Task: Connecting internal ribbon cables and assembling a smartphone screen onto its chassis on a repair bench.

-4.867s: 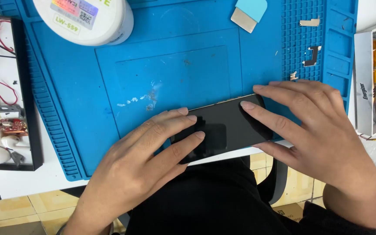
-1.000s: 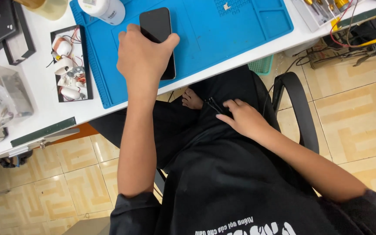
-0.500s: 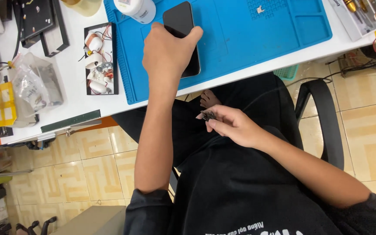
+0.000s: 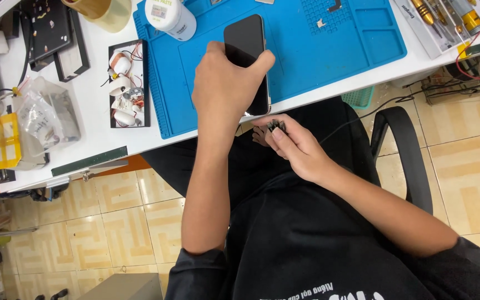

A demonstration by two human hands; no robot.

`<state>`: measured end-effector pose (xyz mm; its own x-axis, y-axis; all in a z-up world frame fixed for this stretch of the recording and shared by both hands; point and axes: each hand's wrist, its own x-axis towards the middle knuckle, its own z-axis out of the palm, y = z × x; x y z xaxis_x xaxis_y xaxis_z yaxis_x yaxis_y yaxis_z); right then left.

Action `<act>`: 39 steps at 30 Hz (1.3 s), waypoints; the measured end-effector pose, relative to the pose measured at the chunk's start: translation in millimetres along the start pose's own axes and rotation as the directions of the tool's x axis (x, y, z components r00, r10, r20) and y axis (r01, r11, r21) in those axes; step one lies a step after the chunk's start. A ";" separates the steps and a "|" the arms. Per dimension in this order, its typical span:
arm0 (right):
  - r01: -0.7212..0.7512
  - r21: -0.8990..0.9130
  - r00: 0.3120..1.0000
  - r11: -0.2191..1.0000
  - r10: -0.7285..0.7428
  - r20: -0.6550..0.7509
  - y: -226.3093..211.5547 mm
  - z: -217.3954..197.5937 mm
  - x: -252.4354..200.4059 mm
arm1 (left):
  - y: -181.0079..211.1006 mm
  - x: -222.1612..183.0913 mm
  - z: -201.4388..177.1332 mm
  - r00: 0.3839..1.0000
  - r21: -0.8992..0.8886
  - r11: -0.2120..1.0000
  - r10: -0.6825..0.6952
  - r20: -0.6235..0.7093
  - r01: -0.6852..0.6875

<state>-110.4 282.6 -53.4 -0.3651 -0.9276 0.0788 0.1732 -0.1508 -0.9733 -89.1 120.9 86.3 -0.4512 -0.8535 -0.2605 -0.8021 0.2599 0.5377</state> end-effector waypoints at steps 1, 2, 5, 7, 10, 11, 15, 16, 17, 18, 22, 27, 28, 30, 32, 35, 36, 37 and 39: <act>-0.001 0.022 1.000 1.000 0.000 0.012 0.5 -0.1 -0.4 | 0.1 -0.7 -0.3 1.000 -0.013 1.000 0.008 -0.006 -0.008; -0.002 0.023 1.000 1.000 0.001 0.013 1.3 -0.2 -1.5 | -1.0 -0.4 0.1 1.000 -0.012 1.000 0.006 -0.006 -0.007; -0.063 0.085 0.998 0.994 0.060 0.035 2.6 -1.0 -1.0 | -2.1 1.9 -0.8 1.000 -0.015 1.000 -0.003 -0.013 0.003; -0.038 0.016 0.999 0.999 0.038 -0.013 2.3 -0.3 -1.4 | -2.3 1.7 -2.6 1.000 -0.041 0.999 -0.021 -0.018 0.020; -0.020 0.025 0.996 0.999 0.022 -0.086 0.7 1.5 -1.7 | -8.2 3.6 -3.3 1.000 -0.084 0.996 0.000 -0.028 -0.002; -0.020 0.025 0.996 0.999 0.022 -0.084 -1.4 4.3 -0.4 | -9.6 4.3 -4.5 1.000 -0.084 0.996 -0.001 -0.029 -0.001; 0.026 0.014 0.968 1.000 -0.022 -0.249 -8.7 9.7 4.6 | -24.6 12.0 -2.5 0.990 -0.147 0.980 0.129 -0.057 -0.136; -0.001 -0.032 0.962 0.999 -0.008 -0.273 -10.3 9.6 6.2 | -30.7 15.5 -0.3 0.978 -0.142 0.968 0.197 -0.071 -0.206; -0.004 -0.031 0.962 0.999 -0.005 -0.275 -11.5 11.7 7.6 | -29.3 15.3 -0.6 0.978 -0.142 0.969 0.196 -0.068 -0.204; -0.001 -0.032 0.957 0.999 -0.009 -0.290 -12.7 13.9 9.2 | -27.9 15.1 -0.9 0.981 -0.151 0.969 0.189 -0.049 -0.194; -0.023 -0.027 0.950 0.999 0.013 -0.312 -11.6 18.2 15.6 | -22.6 12.9 -1.9 0.984 -0.206 0.962 0.174 -0.030 -0.177; -0.004 -0.047 0.944 0.999 -0.011 -0.329 -17.3 19.5 18.3 | -24.9 13.9 0.6 0.983 -0.200 0.962 0.179 -0.036 -0.183; -0.006 -0.051 0.944 0.999 -0.011 -0.329 -17.8 19.3 19.0 | -25.2 13.1 0.6 0.982 -0.201 0.961 0.185 -0.042 -0.189; -0.010 -0.067 0.944 0.998 -0.013 -0.329 -18.7 18.6 19.5 | -25.6 13.6 2.5 0.982 -0.196 0.962 0.184 -0.051 -0.190; -0.012 -0.086 0.944 0.996 -0.017 -0.329 -19.2 17.4 19.7 | -24.9 13.8 3.5 0.981 -0.192 0.962 0.185 -0.062 -0.194; -0.022 -0.095 0.949 0.995 -0.010 -0.316 -19.1 17.2 18.8 | -23.3 13.2 3.7 0.984 -0.180 0.968 0.168 -0.060 -0.176; -0.030 -0.084 0.946 0.996 0.002 -0.325 -18.7 17.7 19.0 | -23.1 13.3 3.7 0.984 -0.190 0.965 0.169 -0.063 -0.178; -0.040 -0.071 0.943 0.997 0.014 -0.334 -18.3 18.4 18.9 | -23.1 13.1 3.7 0.983 -0.199 0.963 0.170 -0.065 -0.180; -0.034 -0.072 0.943 0.997 0.008 -0.334 -19.7 19.1 19.7 | -20.7 10.6 1.6 0.985 -0.208 0.963 0.163 -0.055 -0.171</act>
<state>-103.5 260.8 -28.6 -0.6484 -0.7613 -0.0054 0.1191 -0.0944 -0.9884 -77.9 107.2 71.2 -0.5537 -0.8233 -0.1251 -0.6143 0.3023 0.7289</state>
